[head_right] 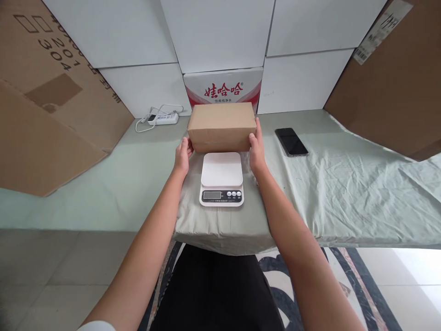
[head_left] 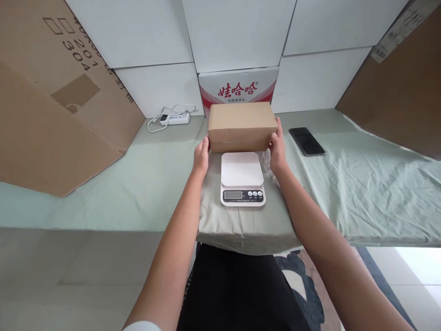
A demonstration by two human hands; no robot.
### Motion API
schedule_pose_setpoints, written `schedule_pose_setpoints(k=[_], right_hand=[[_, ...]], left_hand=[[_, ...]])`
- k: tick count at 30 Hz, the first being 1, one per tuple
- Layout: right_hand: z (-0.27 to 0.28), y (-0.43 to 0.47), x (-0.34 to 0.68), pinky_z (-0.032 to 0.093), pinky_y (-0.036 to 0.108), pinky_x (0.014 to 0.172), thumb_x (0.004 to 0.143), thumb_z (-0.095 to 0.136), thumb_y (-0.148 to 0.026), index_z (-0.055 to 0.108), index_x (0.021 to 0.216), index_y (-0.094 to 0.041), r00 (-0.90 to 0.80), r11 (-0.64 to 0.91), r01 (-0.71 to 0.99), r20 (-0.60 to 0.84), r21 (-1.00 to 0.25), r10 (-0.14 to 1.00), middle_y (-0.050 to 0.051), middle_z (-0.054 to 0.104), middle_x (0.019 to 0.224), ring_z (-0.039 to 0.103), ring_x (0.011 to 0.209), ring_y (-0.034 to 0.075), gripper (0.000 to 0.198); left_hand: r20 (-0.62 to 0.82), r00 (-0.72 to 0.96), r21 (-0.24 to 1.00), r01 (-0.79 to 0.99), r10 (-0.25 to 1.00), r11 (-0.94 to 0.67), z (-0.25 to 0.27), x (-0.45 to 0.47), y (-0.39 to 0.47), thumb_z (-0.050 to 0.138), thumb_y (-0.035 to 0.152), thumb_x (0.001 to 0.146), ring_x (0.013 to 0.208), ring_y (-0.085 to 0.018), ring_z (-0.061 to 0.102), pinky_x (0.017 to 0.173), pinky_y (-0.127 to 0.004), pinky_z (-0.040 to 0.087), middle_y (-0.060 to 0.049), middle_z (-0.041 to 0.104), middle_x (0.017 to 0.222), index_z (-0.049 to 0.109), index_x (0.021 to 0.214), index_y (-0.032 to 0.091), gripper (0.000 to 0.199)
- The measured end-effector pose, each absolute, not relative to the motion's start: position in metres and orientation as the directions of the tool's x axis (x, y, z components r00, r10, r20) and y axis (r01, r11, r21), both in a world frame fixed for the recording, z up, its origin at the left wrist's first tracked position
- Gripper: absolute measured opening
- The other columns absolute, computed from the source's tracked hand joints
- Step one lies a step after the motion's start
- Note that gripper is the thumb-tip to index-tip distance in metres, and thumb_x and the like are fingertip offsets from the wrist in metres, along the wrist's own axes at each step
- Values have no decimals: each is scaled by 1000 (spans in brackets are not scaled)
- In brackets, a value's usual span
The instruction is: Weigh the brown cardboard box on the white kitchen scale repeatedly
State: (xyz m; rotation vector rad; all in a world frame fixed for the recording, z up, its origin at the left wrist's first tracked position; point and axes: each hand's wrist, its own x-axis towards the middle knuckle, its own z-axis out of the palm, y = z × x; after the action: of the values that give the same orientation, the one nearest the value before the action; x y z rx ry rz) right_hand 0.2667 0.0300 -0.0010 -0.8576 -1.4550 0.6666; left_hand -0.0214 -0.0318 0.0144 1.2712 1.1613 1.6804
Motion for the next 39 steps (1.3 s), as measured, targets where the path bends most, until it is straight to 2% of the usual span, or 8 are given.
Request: schedule_pose_setpoints(k=[4,8,10,14,18,26,31,39], right_hand=[[20,9,271,33,68,148,89,51,-104,33,184,-43,19,548,91,551,-832,834,-2,33,195,31,182,39,114],[32,-34,280,20,68,152,97,49,-99,32,186,-38,-3,634,194,646,-749,763,4,33,195,19,186,40,110],[29,-58,285,17,68,153,101,49,-94,33,185,-37,-7,657,219,672,-721,740,5,35,194,18,186,41,104],[11,-101,297,21,69,152,106,54,-84,35,185,-40,7,649,242,670,-721,742,6,40,191,25,184,42,93],[2,-116,303,24,71,150,106,54,-83,38,183,-42,24,627,265,655,-732,755,5,41,190,30,182,43,89],[11,-117,301,28,71,149,109,52,-81,40,182,-41,20,608,294,641,-737,767,8,49,184,34,180,41,85],[13,-121,298,33,70,147,109,52,-79,46,179,-42,51,614,284,652,-736,757,7,51,184,40,177,41,79],[15,-120,293,39,74,141,106,55,-79,52,176,-39,147,617,227,653,-754,743,9,62,174,52,167,42,81]], left_hand=[[411,-283,906,24,867,-422,29,-17,-51,59,99,93,168,-39,59,142,-52,47,-15,76,161,80,144,23,94],[476,-281,875,53,833,-482,37,-10,-90,56,93,100,172,-37,54,145,-49,41,-14,72,167,75,154,24,90],[480,-264,873,46,837,-486,36,-6,-114,53,88,104,171,-36,54,144,-48,43,-13,72,167,73,158,26,84],[452,-254,890,56,855,-453,27,-1,-156,50,85,107,169,-37,57,140,-49,48,-14,73,165,72,159,26,81],[403,-248,913,38,881,-407,20,2,-176,51,85,107,167,-38,58,140,-51,49,-15,73,165,72,159,26,82],[319,-280,940,-24,906,-339,20,5,-179,55,85,105,165,-38,60,137,-51,52,-17,75,163,76,154,24,81],[319,-348,932,-53,882,-358,15,4,-175,58,85,103,152,-38,71,127,-53,59,-18,77,157,77,148,24,78],[321,-346,935,-31,882,-353,13,3,-176,59,87,101,164,-39,62,137,-54,51,-17,71,167,75,152,26,81]])
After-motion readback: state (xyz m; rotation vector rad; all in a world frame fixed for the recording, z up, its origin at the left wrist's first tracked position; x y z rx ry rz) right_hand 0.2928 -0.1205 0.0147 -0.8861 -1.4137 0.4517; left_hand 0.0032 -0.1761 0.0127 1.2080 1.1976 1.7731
